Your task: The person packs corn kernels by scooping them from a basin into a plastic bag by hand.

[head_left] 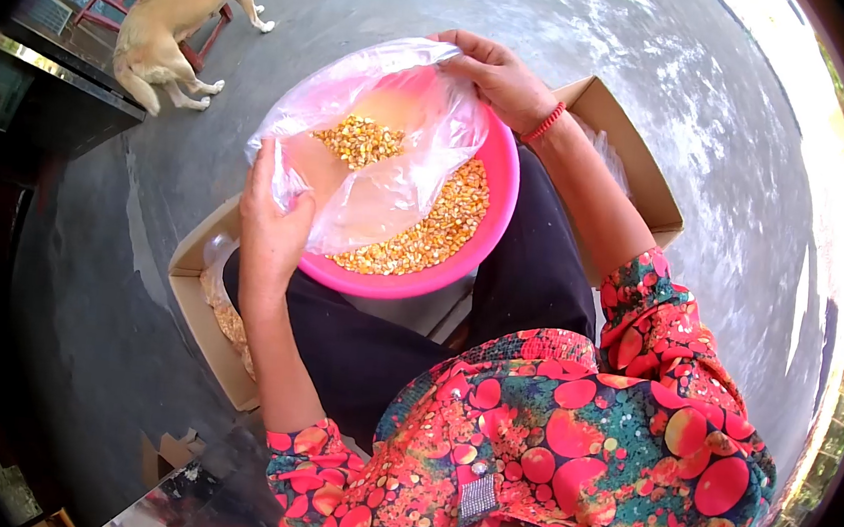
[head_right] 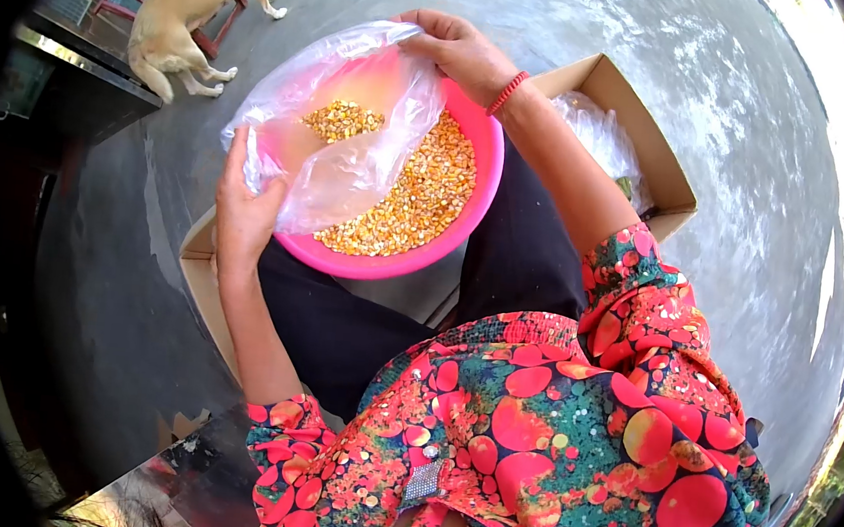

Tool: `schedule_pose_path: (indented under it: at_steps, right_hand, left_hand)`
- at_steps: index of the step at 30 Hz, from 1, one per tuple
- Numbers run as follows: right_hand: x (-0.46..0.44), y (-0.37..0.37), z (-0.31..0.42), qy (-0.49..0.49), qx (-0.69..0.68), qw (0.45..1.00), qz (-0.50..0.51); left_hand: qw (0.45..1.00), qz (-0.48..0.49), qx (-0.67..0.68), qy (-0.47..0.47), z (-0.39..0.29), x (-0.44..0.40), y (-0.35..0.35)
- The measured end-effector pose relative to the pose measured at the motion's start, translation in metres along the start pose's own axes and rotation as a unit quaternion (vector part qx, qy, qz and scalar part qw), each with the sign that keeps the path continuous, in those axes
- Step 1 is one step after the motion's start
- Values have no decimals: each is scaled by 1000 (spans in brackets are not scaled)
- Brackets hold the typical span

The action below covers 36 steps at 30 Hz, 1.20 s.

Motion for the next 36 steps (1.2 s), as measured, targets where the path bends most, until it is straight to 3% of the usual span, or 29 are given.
schedule_pose_path:
  at_steps: [2,3,4,5,6,8,10,12,13,17,22,24,25,26,30,32,34,36]
  right_hand:
    - [-5,14,-22,-20,175,984,-28]
    - [-6,26,-38,56,278,954,-94]
    - [-3,34,-48,55,277,954,-96]
    - [2,42,-59,36,466,876,-118]
    - [7,47,-65,14,635,761,-132]
    - [30,31,-91,-60,685,724,55]
    - [44,19,-137,-70,673,734,56]
    - [69,-15,-129,4,628,778,29]
    - [67,-31,-135,119,667,733,59]
    - [67,-56,-139,149,688,710,-13]
    - [49,-48,-150,102,617,780,11]
    - [46,-41,-139,-2,531,845,58]
    - [37,-35,-147,53,553,826,93]
    - [36,-19,-160,24,562,815,139]
    - [49,8,-115,-269,322,900,121]
    - [54,16,-87,-331,150,926,105]
    - [54,9,-56,-257,72,959,98]
    - [53,-8,-31,-246,18,961,125]
  left_hand:
    - [1000,22,-14,10,23,12,-27]
    - [1000,20,-8,9,29,18,-38]
    - [1000,18,-2,8,32,22,-46]
    - [1000,21,-1,8,35,24,-52]
    - [1000,11,16,7,39,26,-55]
    - [999,0,34,10,40,28,-60]
    - [999,-12,40,-3,32,23,-64]
    - [999,-21,17,-23,27,24,-71]
    - [999,-18,14,-24,24,25,-73]
    - [999,-11,24,-18,23,31,-74]
    - [999,-32,15,-15,33,33,-70]
    - [998,-42,49,0,37,31,-70]
    - [998,-43,49,1,37,30,-70]
    - [998,-47,48,1,38,29,-70]
    - [998,-47,38,-13,37,28,-70]
    - [999,-38,27,-16,31,28,-69]
    - [999,-28,15,-17,30,30,-70]
    - [999,7,43,-4,35,34,-78]
Point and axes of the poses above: each hand's wrist, its own x-axis away from the middle knuckle, its own y-axis out of the back of the hand, z = x × y, the point moved 5 cm from there along -x, towards the middle knuckle, and after that the axes turned 8 degrees about -y, right-handed, at the moved point
